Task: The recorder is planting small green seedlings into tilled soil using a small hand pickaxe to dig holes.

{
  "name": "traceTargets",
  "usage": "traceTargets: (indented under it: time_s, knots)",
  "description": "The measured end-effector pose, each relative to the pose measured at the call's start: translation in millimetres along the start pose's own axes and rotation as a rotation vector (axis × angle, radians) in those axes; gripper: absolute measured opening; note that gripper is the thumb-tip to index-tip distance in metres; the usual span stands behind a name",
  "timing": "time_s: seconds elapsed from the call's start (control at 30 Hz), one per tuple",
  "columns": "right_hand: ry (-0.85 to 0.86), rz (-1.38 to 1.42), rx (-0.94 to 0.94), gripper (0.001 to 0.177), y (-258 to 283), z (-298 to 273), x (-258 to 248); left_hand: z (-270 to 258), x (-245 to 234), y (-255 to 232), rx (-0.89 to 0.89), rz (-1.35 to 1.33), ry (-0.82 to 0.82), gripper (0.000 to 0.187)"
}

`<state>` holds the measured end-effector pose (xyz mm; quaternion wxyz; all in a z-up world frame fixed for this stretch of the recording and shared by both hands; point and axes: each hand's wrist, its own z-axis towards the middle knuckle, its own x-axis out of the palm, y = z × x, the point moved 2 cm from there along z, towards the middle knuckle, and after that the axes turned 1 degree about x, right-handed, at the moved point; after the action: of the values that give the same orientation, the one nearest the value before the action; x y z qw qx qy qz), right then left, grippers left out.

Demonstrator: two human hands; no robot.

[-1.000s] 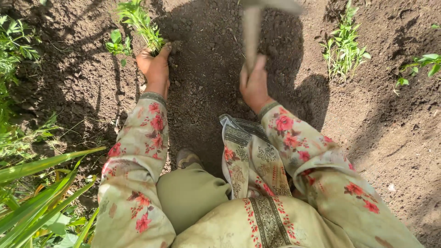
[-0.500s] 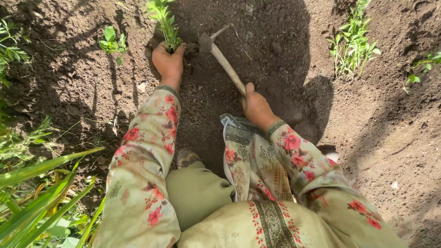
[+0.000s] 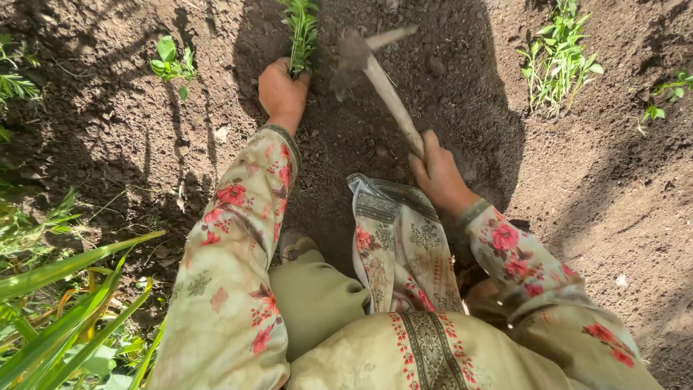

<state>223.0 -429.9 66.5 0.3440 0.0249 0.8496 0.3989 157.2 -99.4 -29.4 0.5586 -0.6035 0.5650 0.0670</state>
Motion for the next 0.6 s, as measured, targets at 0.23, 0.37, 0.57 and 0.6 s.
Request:
traceTargets:
  time_s: [0.23,0.37,0.57,0.6]
  knots:
    - [0.139,0.08,0.205,0.03,-58.9,-14.1,46.7,0.9,1.1,-0.4,0.011,0.02,0.039,0.022]
    - [0.057,0.095,0.094,0.033,-42.0,25.4,78.7,4.6,-2.8,13.6,0.031,0.048,0.027,0.023]
    - [0.062,0.242,0.139,0.027,-12.9,38.8,28.6,-9.6,9.6,36.7,0.245,-0.297,0.06,0.034]
    - [-0.027,0.374,0.169,0.027,9.9,48.7,16.9,-19.3,4.4,32.4,0.263,-0.332,0.063,0.035]
